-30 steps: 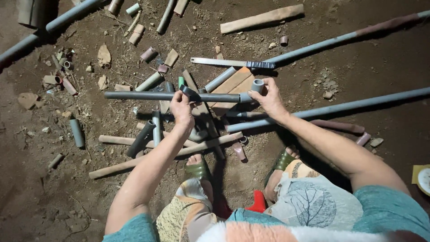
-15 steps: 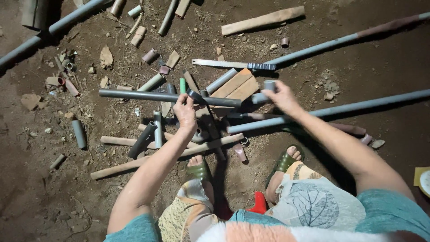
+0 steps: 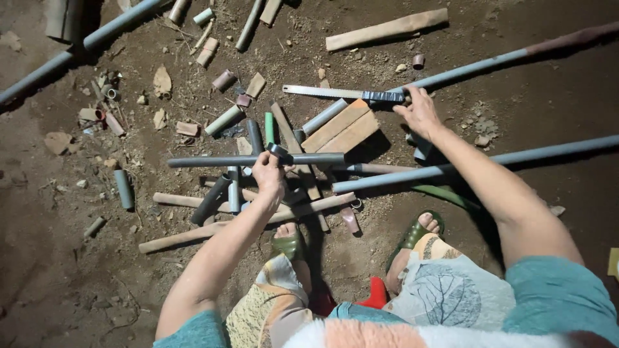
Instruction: The person uses a hand saw to cut a small wooden block, then picks up and connects various metal pipes and elbow joints on the ground. They assemble the pieces into a larger structure, adjusting the connections by hand.
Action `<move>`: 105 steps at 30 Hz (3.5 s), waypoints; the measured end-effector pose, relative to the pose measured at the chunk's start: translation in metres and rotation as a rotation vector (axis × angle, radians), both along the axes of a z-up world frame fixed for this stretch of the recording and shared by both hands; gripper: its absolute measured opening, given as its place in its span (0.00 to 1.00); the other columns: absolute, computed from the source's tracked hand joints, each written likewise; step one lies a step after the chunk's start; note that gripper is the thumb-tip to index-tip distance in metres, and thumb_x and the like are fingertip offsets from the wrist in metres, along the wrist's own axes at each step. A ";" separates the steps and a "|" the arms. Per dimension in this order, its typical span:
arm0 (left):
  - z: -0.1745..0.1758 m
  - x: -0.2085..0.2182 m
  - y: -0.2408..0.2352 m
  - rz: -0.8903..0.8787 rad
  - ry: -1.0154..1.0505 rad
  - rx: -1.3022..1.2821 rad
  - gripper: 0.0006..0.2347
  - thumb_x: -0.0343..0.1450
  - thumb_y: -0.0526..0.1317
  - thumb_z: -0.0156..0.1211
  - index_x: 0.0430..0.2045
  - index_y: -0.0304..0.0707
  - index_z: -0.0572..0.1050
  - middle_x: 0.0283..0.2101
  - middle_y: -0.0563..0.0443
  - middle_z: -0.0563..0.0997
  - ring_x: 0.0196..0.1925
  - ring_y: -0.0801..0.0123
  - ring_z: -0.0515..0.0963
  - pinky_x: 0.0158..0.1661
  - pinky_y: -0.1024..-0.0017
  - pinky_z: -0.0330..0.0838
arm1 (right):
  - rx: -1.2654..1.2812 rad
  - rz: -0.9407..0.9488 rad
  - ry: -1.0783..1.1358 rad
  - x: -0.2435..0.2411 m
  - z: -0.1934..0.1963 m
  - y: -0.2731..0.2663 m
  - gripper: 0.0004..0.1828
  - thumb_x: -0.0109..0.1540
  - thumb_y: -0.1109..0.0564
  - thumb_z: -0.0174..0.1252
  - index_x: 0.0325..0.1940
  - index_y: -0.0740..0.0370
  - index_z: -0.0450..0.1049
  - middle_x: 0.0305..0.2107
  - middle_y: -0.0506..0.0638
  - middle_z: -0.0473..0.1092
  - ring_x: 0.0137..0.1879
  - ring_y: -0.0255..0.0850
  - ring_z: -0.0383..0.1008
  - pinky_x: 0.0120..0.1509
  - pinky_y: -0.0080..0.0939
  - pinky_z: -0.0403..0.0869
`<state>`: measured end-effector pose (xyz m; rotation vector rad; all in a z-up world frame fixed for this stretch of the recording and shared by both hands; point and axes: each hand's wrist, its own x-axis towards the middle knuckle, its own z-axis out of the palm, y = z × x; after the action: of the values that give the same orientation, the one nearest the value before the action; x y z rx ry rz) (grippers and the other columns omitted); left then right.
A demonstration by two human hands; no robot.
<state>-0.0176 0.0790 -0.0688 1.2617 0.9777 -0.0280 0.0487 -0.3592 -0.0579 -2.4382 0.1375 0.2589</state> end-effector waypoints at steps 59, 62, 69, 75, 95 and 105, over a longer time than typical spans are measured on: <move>0.018 0.032 0.045 0.148 -0.005 -0.055 0.02 0.76 0.36 0.59 0.35 0.41 0.78 0.33 0.40 0.78 0.26 0.51 0.87 0.27 0.64 0.88 | 0.222 0.400 0.280 0.099 0.104 0.206 0.25 0.72 0.38 0.49 0.66 0.55 0.63 0.56 0.74 0.72 0.66 0.76 0.69 0.67 0.78 0.67; -0.014 0.038 0.043 0.148 -0.093 -0.102 0.04 0.76 0.34 0.59 0.32 0.36 0.77 0.32 0.40 0.76 0.30 0.53 0.86 0.31 0.58 0.91 | 0.315 0.399 0.448 0.039 0.250 0.204 0.35 0.62 0.39 0.64 0.70 0.56 0.70 0.56 0.72 0.74 0.65 0.70 0.74 0.68 0.65 0.72; 0.034 0.025 -0.011 -0.001 -0.133 -0.124 0.04 0.75 0.35 0.64 0.31 0.35 0.78 0.31 0.42 0.78 0.31 0.55 0.86 0.32 0.56 0.91 | 0.656 0.022 0.475 0.002 0.090 0.141 0.17 0.56 0.54 0.79 0.42 0.58 0.79 0.29 0.51 0.79 0.33 0.39 0.82 0.29 0.33 0.78; 0.054 -0.007 0.033 -0.404 -0.195 -0.403 0.07 0.74 0.38 0.64 0.44 0.41 0.82 0.38 0.60 0.80 0.41 0.71 0.87 0.40 0.65 0.88 | 0.772 -0.168 0.456 -0.011 0.082 0.112 0.20 0.54 0.58 0.79 0.46 0.62 0.80 0.27 0.55 0.78 0.27 0.41 0.81 0.24 0.29 0.77; 0.142 0.027 -0.039 -1.596 -0.706 0.670 0.21 0.79 0.53 0.57 0.65 0.49 0.69 0.50 0.41 0.76 0.53 0.39 0.81 0.52 0.45 0.77 | 0.411 0.198 0.317 -0.045 0.162 0.087 0.27 0.66 0.36 0.67 0.65 0.48 0.76 0.41 0.50 0.79 0.46 0.39 0.77 0.53 0.49 0.75; 0.124 0.025 -0.039 -1.549 -0.526 0.563 0.22 0.76 0.56 0.61 0.68 0.69 0.69 0.53 0.48 0.78 0.56 0.43 0.82 0.56 0.45 0.78 | -0.428 0.737 -0.259 -0.053 0.192 0.067 0.20 0.68 0.29 0.53 0.56 0.39 0.72 0.32 0.42 0.70 0.45 0.42 0.76 0.48 0.43 0.78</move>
<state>0.0071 0.0403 0.0553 2.1243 -0.6550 -0.6158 -0.0045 -0.2920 0.1336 -2.8233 -0.9188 0.2442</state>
